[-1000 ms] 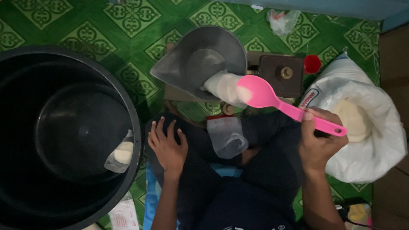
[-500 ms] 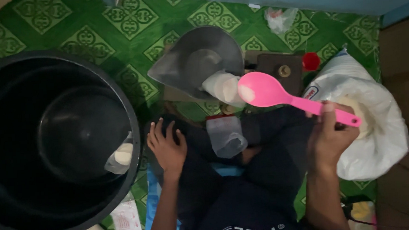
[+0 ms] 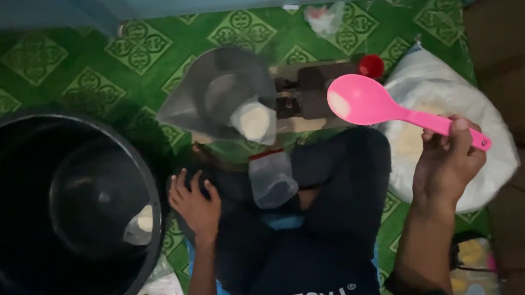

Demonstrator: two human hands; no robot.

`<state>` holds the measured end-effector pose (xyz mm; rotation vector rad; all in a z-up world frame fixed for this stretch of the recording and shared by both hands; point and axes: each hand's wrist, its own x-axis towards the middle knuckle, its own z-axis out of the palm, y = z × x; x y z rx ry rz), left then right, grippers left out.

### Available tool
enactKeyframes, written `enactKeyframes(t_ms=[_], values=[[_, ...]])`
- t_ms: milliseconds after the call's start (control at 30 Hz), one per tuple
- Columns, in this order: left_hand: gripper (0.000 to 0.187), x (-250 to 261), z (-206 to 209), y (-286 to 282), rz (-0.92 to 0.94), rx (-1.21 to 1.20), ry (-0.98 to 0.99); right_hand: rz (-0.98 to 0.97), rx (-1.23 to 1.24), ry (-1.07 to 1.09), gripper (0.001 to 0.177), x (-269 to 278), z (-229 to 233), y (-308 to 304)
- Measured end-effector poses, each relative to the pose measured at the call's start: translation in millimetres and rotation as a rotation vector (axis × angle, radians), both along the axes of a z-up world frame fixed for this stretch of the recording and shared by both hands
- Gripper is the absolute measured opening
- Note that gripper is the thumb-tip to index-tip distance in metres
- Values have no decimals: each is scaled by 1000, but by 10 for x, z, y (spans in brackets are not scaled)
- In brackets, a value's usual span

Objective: Packaging white powder from a large sack into small plastic bags using a scoop and a scale.

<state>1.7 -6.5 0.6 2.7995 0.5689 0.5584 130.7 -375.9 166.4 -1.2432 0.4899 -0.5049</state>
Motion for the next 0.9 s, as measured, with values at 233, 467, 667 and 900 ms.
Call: enactKeyframes(t_ms=[233,467,667,900], values=[[26,53,-4,-87,-48,100,-34,-141,72,57,10,-9,-129,-546],[24,66,-92,-138,-58,183,11,-337,107,-23,11,-108,-536,-1305],[24,86,-117,-175,-119,275,8,-528,147,-75,12,-342,-1513,-2133],[28,50,-220,-183,-86,401,120,-758,306,135,19,-828,-2695,-2632]])
